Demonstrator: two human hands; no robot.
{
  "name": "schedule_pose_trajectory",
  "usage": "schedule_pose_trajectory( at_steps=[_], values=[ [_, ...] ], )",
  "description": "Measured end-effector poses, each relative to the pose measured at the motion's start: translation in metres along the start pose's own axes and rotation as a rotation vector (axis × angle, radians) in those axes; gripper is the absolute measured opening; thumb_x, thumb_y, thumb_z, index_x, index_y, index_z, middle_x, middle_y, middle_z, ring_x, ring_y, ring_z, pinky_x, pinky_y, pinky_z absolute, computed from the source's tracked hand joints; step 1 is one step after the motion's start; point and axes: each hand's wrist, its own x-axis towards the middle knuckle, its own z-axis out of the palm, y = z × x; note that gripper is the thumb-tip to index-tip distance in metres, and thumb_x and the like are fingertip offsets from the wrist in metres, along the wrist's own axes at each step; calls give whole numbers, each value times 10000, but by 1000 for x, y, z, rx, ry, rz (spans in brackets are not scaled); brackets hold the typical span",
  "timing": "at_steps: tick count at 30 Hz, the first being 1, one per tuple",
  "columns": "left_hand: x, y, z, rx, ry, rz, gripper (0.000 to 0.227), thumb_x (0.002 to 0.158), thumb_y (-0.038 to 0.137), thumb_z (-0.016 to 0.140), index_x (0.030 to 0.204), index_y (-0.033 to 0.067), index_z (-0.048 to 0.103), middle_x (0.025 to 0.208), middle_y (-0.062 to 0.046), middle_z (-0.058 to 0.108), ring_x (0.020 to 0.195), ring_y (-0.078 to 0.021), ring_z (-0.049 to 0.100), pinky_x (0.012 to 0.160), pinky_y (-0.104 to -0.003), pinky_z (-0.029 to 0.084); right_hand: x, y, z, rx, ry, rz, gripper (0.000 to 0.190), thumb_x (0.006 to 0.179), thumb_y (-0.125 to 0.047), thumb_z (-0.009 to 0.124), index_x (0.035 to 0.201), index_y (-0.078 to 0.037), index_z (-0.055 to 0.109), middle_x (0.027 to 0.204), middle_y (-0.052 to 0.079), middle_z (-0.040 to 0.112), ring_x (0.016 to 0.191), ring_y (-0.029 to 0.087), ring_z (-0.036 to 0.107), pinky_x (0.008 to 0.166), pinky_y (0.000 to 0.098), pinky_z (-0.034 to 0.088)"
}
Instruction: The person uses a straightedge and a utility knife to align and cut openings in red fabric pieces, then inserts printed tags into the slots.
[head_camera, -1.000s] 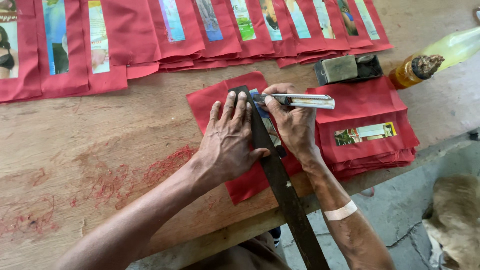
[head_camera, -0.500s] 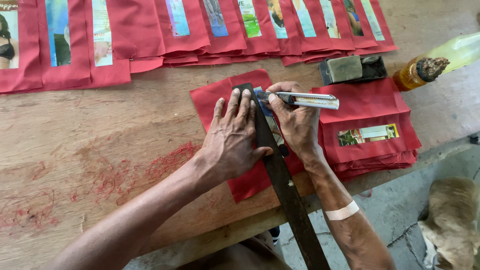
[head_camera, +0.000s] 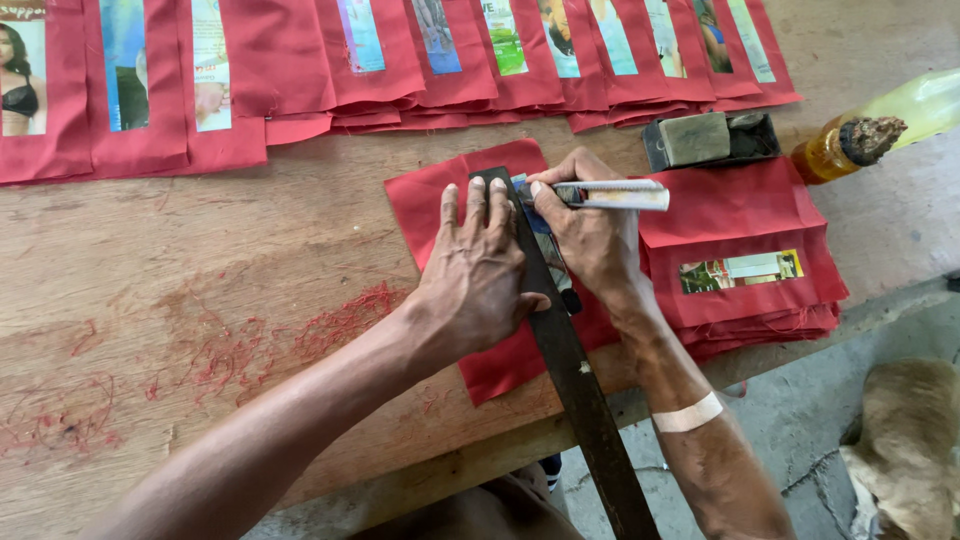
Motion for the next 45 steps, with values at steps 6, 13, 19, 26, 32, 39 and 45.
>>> schedule_pose_trajectory(
  at_steps=[6, 13, 19, 26, 32, 39, 45],
  values=[
    [7, 6, -7, 26, -40, 2, 761, 841, 569, 706, 1329, -4, 597, 1558, -428, 125, 1474, -593, 63, 1184, -678, 10, 7, -7, -6, 63, -93, -109, 119, 980, 5, 713, 955, -1, 597, 938, 85, 750, 881, 99, 727, 753, 273, 596],
    [8, 5, 1, 14, 21, 25, 784, 798, 526, 759, 1338, -15, 589, 1531, -448, 169, 1445, -623, 112, 1162, -705, 39, -1, -12, -12, -43, -97, -112, 137, 951, 31, 725, 922, 3, 594, 903, 97, 755, 831, 119, 731, 704, 282, 582],
    [9, 7, -2, 67, -21, 20, 770, 806, 518, 765, 1345, 0, 584, 1521, -468, 171, 1429, -651, 127, 1142, -740, 65, -28, -21, -25, -102, -105, -87, 114, 946, 24, 717, 914, -9, 612, 898, 98, 760, 797, 117, 746, 643, 270, 584],
    [9, 11, -6, 84, -46, 4, 653, 813, 489, 767, 1301, 71, 648, 1524, -463, 184, 1429, -654, 141, 1144, -745, 76, -66, -29, -42, -139, -135, 22, 111, 937, 39, 725, 880, -6, 641, 811, 100, 735, 653, 143, 690, 543, 292, 516],
    [11, 12, -4, 129, -6, 1, 771, 787, 526, 776, 1289, -40, 625, 1512, -452, 211, 1418, -641, 162, 1134, -737, 100, -90, -36, -51, -98, -108, -45, 125, 918, 58, 719, 909, 25, 599, 928, 125, 745, 864, 158, 756, 730, 282, 613],
    [7, 9, -9, 76, -62, -4, 738, 823, 532, 760, 1246, -63, 650, 1548, -437, 181, 1455, -622, 131, 1151, -735, 103, -87, -45, -52, -99, -134, 25, 111, 899, 68, 722, 907, 25, 620, 954, 143, 764, 843, 173, 763, 709, 289, 607],
    [1, 8, -2, -2, -37, -64, 1094, 835, 635, 691, 1450, -186, 313, 1592, -354, 115, 1493, -517, 63, 1158, -690, 106, -135, -69, -71, -380, 36, -147, 116, 1032, -99, 603, 1050, -33, 697, 1120, 185, 757, 1056, 275, 746, 932, 373, 587]
  ],
)
